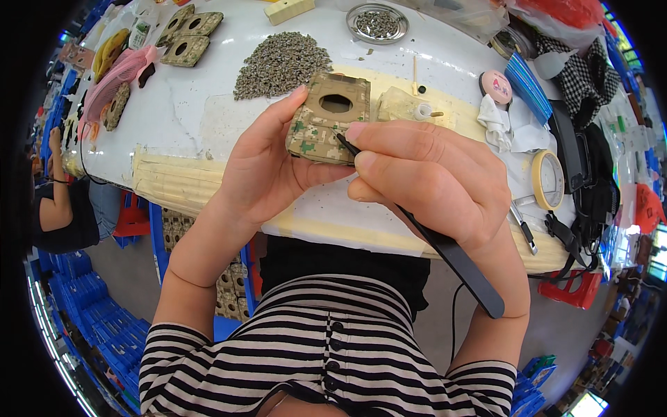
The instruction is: The person assembles toy tanks by using tweezers to pick up small components from a pile and place them onto the camo-patterned tank hulls. They handle the hulls one at a time, positioning several small pieces into recesses on each hull before placing the completed sections into a blue crate.
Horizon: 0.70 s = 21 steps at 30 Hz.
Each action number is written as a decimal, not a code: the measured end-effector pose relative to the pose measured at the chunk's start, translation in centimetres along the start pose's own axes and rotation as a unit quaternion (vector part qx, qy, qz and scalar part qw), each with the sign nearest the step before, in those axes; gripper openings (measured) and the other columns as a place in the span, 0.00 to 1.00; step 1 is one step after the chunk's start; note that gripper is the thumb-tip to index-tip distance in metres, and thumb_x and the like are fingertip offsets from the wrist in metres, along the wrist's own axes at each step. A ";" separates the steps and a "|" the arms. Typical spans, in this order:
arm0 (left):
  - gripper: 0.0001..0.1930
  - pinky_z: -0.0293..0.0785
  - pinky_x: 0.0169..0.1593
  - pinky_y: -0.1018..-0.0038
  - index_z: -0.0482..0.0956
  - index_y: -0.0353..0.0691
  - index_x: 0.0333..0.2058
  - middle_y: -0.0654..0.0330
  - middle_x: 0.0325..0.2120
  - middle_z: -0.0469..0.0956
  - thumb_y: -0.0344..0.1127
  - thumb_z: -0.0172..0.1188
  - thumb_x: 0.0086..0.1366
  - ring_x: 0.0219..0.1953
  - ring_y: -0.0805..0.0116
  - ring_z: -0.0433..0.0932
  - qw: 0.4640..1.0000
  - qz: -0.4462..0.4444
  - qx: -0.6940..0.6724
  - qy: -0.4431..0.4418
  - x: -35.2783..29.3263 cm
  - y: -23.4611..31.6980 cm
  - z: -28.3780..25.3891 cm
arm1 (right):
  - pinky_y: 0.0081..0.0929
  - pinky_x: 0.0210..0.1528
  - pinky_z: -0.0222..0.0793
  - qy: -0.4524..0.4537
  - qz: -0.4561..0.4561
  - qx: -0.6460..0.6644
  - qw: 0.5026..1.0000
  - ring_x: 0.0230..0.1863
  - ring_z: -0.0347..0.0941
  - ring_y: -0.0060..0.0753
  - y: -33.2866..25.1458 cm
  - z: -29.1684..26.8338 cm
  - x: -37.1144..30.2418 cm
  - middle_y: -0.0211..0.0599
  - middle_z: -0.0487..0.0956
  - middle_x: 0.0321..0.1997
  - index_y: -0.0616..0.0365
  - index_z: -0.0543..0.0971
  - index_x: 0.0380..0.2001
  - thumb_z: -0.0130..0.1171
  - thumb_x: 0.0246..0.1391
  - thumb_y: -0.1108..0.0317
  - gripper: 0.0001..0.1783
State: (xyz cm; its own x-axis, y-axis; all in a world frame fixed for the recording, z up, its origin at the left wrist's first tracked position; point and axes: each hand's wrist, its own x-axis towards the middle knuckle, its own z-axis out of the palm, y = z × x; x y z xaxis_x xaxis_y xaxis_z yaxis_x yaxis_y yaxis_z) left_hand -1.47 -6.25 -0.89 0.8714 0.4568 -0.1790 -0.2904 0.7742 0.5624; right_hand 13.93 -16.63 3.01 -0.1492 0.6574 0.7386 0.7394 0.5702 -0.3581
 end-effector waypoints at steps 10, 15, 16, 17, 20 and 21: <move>0.23 0.80 0.47 0.64 0.64 0.34 0.54 0.51 0.48 0.73 0.46 0.35 0.71 0.47 0.61 0.77 1.000 0.002 0.010 -0.001 0.0 0.0 0.0 | 0.29 0.33 0.76 -0.054 -0.011 -0.003 0.998 0.34 0.80 0.43 0.3 -0.6 0.0 0.51 0.81 0.35 0.59 0.69 0.36 0.62 0.50 0.67 0.14; 0.24 0.79 0.48 0.64 0.64 0.34 0.54 0.51 0.48 0.73 0.46 0.35 0.71 0.47 0.61 0.77 1.000 -0.002 0.007 -0.005 -0.1 0.0 -0.1 | 0.32 0.36 0.76 -0.063 0.005 0.023 0.998 0.37 0.80 0.46 0.6 -0.8 -0.6 0.54 0.80 0.36 0.59 0.69 0.37 0.61 0.51 0.68 0.14; 0.24 0.79 0.48 0.64 0.64 0.34 0.54 0.51 0.48 0.73 0.46 0.35 0.71 0.47 0.61 0.77 1.000 -0.001 0.007 -0.009 -0.1 -0.1 -0.1 | 0.32 0.36 0.76 -0.065 0.008 0.023 0.998 0.37 0.80 0.47 0.6 -0.9 -0.6 0.54 0.80 0.36 0.59 0.69 0.37 0.61 0.51 0.68 0.14; 0.24 0.79 0.48 0.64 0.64 0.34 0.54 0.51 0.48 0.73 0.46 0.35 0.71 0.47 0.61 0.77 1.000 -0.002 0.006 -0.007 0.0 -0.1 -0.1 | 0.32 0.37 0.76 -0.066 0.010 0.024 0.997 0.37 0.79 0.47 0.6 -0.9 -0.6 0.55 0.80 0.37 0.59 0.69 0.37 0.61 0.51 0.68 0.13; 0.24 0.79 0.48 0.64 0.64 0.34 0.55 0.50 0.48 0.73 0.46 0.35 0.71 0.47 0.60 0.77 1.000 -0.001 0.003 -0.002 -0.1 -0.1 -0.2 | 0.33 0.37 0.76 -0.068 0.012 0.027 0.997 0.37 0.80 0.47 0.6 -0.9 -0.6 0.54 0.80 0.36 0.59 0.69 0.37 0.61 0.51 0.68 0.13; 0.24 0.79 0.48 0.64 0.64 0.34 0.55 0.50 0.48 0.73 0.46 0.35 0.71 0.47 0.60 0.77 1.000 -0.001 0.003 -0.002 -0.1 -0.1 -0.2 | 0.33 0.37 0.76 -0.069 0.011 0.023 0.997 0.37 0.80 0.47 0.6 -0.9 -0.6 0.54 0.80 0.36 0.59 0.69 0.37 0.61 0.51 0.68 0.13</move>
State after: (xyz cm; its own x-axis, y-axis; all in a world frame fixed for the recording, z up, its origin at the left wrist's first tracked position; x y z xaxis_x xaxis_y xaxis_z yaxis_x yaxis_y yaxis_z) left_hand -1.56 -6.27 -1.08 0.8733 0.4542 -0.1763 -0.2867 0.7716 0.5678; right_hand 15.04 -17.09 2.83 -0.2235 0.7299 0.6460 0.7126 0.5745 -0.4027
